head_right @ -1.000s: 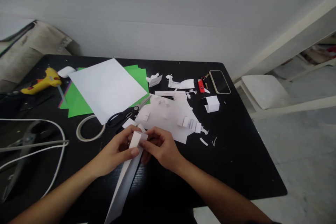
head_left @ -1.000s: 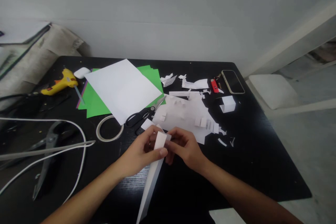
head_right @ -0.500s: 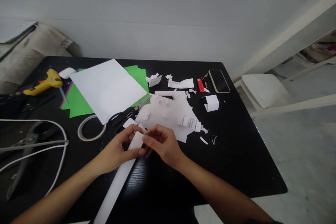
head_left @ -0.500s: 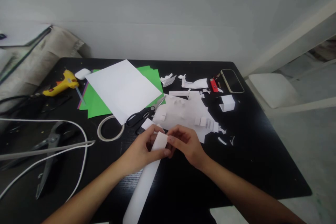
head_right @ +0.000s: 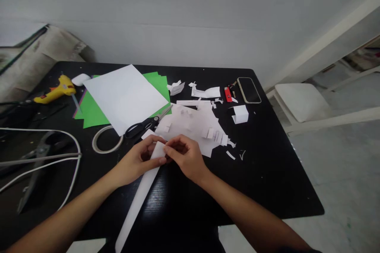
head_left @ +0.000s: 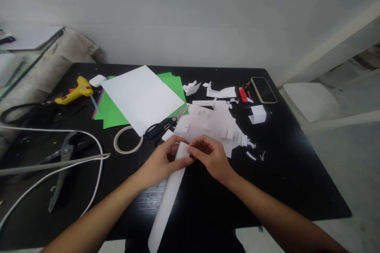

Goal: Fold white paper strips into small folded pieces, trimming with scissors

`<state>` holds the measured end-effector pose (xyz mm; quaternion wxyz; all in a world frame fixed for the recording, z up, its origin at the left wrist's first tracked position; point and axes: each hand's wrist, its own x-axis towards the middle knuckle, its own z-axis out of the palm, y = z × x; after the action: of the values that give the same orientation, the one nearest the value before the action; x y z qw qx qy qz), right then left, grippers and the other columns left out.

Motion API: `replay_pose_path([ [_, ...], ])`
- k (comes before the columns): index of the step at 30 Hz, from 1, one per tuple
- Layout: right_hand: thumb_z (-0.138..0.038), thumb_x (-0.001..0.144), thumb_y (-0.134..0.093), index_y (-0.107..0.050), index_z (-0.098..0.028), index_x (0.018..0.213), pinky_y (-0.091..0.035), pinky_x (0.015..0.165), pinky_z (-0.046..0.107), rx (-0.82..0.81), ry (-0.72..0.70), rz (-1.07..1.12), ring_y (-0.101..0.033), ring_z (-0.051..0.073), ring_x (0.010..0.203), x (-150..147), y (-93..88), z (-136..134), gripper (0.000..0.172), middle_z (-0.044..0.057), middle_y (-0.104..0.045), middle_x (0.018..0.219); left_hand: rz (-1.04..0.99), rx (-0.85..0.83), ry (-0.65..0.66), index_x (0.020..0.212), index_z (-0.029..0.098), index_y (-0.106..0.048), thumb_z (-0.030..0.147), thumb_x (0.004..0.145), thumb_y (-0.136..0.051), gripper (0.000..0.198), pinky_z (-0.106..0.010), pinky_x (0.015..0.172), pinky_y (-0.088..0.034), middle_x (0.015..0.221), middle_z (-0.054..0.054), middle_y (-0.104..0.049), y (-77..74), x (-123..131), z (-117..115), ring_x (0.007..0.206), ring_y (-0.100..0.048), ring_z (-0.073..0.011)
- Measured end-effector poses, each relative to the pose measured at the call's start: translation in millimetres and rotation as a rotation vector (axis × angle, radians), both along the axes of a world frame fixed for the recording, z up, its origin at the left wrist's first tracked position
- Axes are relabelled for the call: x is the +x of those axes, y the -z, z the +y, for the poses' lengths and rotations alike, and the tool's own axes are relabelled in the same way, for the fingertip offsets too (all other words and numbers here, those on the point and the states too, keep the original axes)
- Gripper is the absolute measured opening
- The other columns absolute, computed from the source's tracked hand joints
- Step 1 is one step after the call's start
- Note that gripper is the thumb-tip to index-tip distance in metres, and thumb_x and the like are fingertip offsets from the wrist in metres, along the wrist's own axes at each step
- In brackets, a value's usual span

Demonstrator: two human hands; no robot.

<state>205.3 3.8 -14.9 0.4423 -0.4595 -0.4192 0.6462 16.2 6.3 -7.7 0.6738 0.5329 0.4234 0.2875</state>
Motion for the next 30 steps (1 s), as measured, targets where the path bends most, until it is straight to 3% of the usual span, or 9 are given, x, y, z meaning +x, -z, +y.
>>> replay_pose_path([
  [6, -0.033, 0.077, -0.088, -0.073, -0.019, 0.081, -0.061, 0.06, 0.024, -0.007, -0.005, 0.005, -0.069, 0.013, 0.066, 0.6, 4.3, 1.1, 0.021, -0.001, -0.072, 0.075, 0.021, 0.026, 0.008, 0.125, 0.017, -0.065, 0.037, 0.088, -0.078, 0.044, -0.025, 0.064, -0.044, 0.078, 0.001, -0.067, 7.4, -2.0, 1.3, 0.071, -0.061, -0.015],
  [10, -0.034, 0.076, -0.089, -0.072, -0.019, 0.082, -0.06, 0.057, 0.023, -0.006, -0.015, 0.005, -0.068, 0.013, 0.065, 0.5, 3.8, 0.8, 0.023, 0.0, -0.075, 0.077, 0.052, 0.085, 0.011, 0.122, 0.016, -0.069, 0.041, 0.087, -0.078, 0.044, -0.026, 0.064, -0.045, 0.077, 0.0, -0.068, 8.1, -1.3, 0.3, 0.069, -0.062, -0.0163],
  [19, -0.037, 0.074, -0.09, -0.077, -0.018, 0.081, -0.061, 0.064, 0.029, 0.073, 0.022, -0.07, -0.07, 0.015, 0.061, 1.9, 2.2, 2.8, 0.024, 0.001, -0.075, 0.073, 0.138, 0.161, -0.022, 0.107, 0.016, -0.066, 0.046, 0.095, -0.068, 0.032, -0.022, 0.053, -0.029, 0.065, 0.006, -0.051, 7.2, -3.8, 3.2, 0.056, -0.043, -0.0104],
  [23, -0.039, 0.073, -0.091, -0.078, -0.019, 0.081, -0.062, 0.067, 0.031, 0.067, 0.055, -0.078, -0.072, 0.016, 0.062, 2.0, 0.2, 2.3, 0.025, 0.0, -0.075, 0.069, 0.051, 0.109, -0.008, 0.101, 0.016, -0.065, 0.049, 0.098, -0.062, 0.034, -0.024, 0.061, -0.038, 0.082, -0.001, -0.065, 3.1, -4.0, 4.9, 0.07, -0.055, -0.0142],
  [30, -0.038, 0.069, -0.094, -0.079, -0.02, 0.08, -0.061, 0.07, 0.029, -0.007, 0.063, -0.038, -0.072, 0.015, 0.063, 0.7, -1.4, 1.7, 0.026, 0.0, -0.076, 0.07, 0.061, 0.064, -0.018, 0.092, 0.016, -0.066, 0.054, 0.099, -0.059, 0.039, -0.024, 0.058, -0.039, 0.073, 0.002, -0.057, -0.3, -4.1, 7.5, 0.064, -0.052, -0.0136],
])
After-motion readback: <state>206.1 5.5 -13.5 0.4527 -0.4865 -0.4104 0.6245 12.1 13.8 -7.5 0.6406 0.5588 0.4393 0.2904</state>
